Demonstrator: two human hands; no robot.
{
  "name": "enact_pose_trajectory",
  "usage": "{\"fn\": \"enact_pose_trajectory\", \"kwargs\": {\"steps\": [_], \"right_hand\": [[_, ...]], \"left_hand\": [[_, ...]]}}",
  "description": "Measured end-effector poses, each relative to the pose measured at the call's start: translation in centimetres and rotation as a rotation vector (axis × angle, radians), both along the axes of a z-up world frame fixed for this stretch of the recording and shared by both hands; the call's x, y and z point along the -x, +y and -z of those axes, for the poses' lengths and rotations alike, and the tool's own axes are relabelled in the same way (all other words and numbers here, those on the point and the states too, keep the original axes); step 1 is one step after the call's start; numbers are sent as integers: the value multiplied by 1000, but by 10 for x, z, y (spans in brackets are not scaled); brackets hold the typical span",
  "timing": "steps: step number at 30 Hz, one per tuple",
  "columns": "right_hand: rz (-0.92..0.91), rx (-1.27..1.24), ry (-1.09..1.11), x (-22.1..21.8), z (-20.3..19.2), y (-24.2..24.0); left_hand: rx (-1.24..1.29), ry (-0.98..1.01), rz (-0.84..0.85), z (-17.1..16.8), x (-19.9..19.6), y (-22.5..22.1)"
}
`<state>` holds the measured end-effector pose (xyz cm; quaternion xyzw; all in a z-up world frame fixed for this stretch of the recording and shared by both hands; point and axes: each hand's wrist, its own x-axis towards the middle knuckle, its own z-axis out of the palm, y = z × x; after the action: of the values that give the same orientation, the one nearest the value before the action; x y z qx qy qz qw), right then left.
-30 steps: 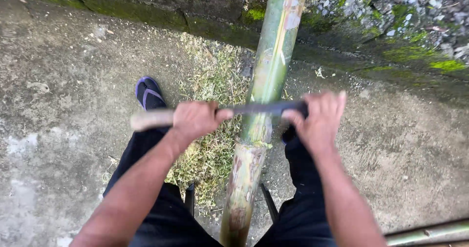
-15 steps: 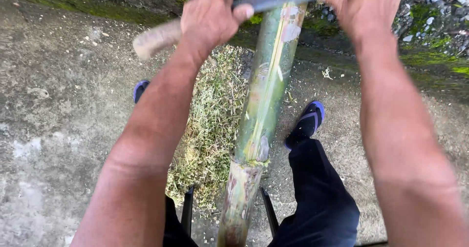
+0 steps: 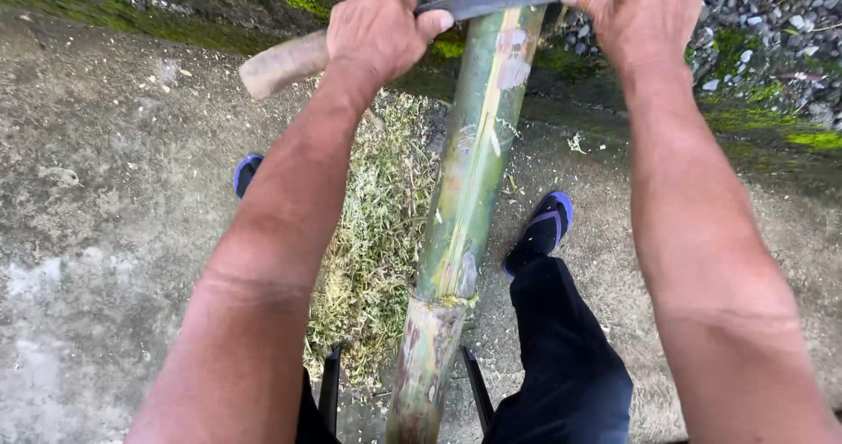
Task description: Shaving the outer layer of a bamboo stalk using a large blade.
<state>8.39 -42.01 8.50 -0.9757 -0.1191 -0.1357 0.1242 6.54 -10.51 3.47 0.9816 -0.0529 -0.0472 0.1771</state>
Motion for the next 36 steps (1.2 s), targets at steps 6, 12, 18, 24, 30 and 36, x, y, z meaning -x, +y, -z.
{"fn": "enact_pose_trajectory", "kwargs": {"steps": [6, 12, 18, 24, 30, 36], "right_hand": [[-104, 117, -261, 89, 28, -1], [33, 101, -205, 243, 32, 33], [134, 82, -4, 363, 32, 57], [9, 32, -89, 246, 37, 30], [-123, -27, -254, 84, 21, -1], [-26, -132, -85, 133, 14, 13]], "left_hand": [[-52, 53, 101, -8, 65, 17], [-121, 279, 210, -3, 196, 35], [-21, 358, 256, 10, 308, 55], [-124, 480, 233, -18, 206, 35], [-53, 147, 79, -14, 62, 10], [-46, 62, 149, 4, 102, 15]]}}
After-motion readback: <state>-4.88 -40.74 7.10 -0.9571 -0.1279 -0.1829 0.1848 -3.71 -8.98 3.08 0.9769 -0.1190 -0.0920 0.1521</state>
